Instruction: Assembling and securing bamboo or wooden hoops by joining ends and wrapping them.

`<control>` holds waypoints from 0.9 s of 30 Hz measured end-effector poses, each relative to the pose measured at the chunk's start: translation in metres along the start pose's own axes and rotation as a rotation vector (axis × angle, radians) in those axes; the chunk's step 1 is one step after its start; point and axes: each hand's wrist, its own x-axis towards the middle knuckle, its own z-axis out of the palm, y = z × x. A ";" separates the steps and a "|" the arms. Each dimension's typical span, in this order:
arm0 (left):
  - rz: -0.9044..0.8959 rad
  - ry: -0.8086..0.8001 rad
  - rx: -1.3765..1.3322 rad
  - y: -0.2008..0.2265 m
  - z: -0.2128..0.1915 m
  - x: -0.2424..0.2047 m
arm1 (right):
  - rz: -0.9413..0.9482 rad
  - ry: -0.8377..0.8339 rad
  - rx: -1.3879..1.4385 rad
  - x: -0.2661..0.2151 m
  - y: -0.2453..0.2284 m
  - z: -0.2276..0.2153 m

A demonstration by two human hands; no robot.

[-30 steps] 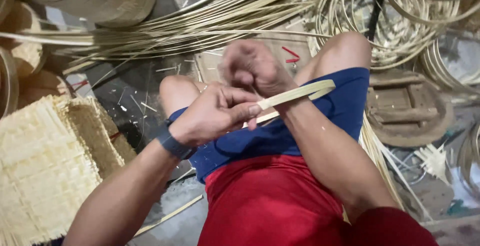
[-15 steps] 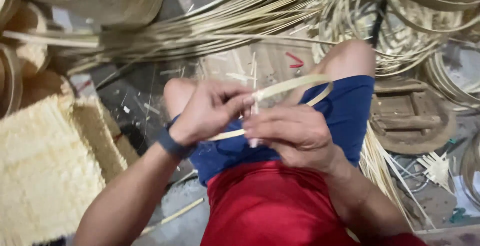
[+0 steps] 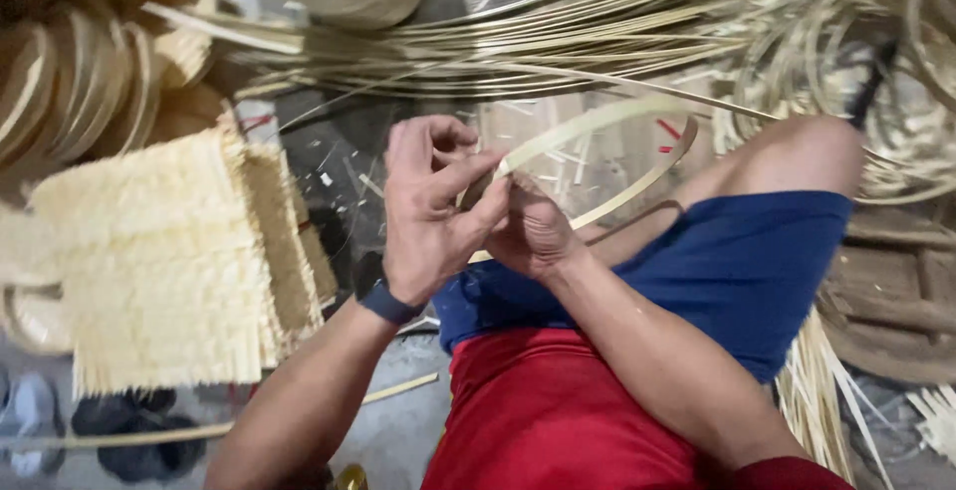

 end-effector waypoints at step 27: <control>-0.241 -0.112 -0.093 -0.056 0.057 -0.025 | -0.205 0.157 -2.301 0.021 -0.080 0.051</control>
